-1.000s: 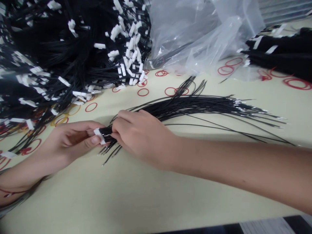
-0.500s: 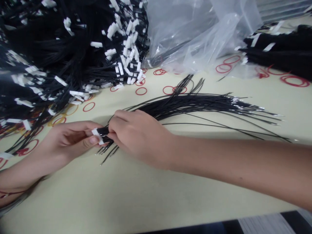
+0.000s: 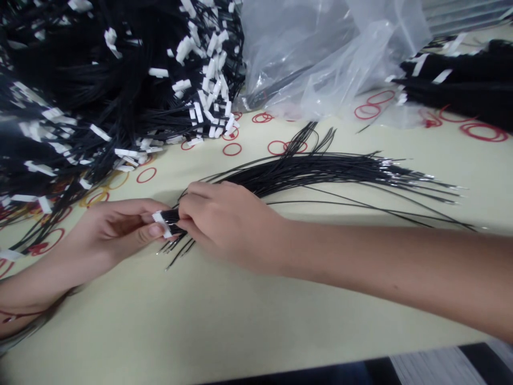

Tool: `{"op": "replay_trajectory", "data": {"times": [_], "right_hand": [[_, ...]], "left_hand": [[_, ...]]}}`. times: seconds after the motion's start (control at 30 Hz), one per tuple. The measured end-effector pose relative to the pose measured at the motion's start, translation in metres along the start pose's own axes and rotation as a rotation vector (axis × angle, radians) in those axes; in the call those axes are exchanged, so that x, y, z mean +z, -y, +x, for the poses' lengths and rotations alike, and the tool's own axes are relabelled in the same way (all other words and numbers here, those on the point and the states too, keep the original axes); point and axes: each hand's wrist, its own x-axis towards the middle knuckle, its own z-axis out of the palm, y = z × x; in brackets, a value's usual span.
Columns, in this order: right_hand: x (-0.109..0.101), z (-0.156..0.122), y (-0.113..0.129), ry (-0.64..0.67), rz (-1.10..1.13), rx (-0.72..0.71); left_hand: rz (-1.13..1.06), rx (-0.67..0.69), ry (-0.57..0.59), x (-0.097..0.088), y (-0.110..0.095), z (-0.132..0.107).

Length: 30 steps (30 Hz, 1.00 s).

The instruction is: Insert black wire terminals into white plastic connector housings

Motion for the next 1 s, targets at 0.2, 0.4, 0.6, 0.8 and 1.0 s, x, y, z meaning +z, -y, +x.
{"op": "replay_trajectory", "data": {"times": [0.2, 0.4, 0.6, 0.8, 1.0], "right_hand": [[0.0015, -0.0013, 0.0015, -0.032, 0.027, 0.015], [0.0007, -0.0034, 0.0014, -0.065, 0.082, 0.032], [-0.0020, -0.0031, 0.0021, -0.046, 0.113, 0.071], [-0.0044, -0.0006, 0.0027, -0.043, 0.173, 0.097], [-0.0024, -0.0017, 0.0025, -0.053, 0.149, 0.109]], "left_hand": [[0.002, 0.043, 0.010, 0.0014, 0.0018, 0.0002], [0.003, 0.048, 0.031, 0.0022, 0.0010, 0.0001], [0.027, 0.063, 0.030, 0.0013, 0.0017, 0.0002], [0.009, 0.057, 0.035, 0.0012, 0.0036, 0.0001], [0.036, 0.103, 0.024, 0.0013, 0.0037, 0.0000]]}}
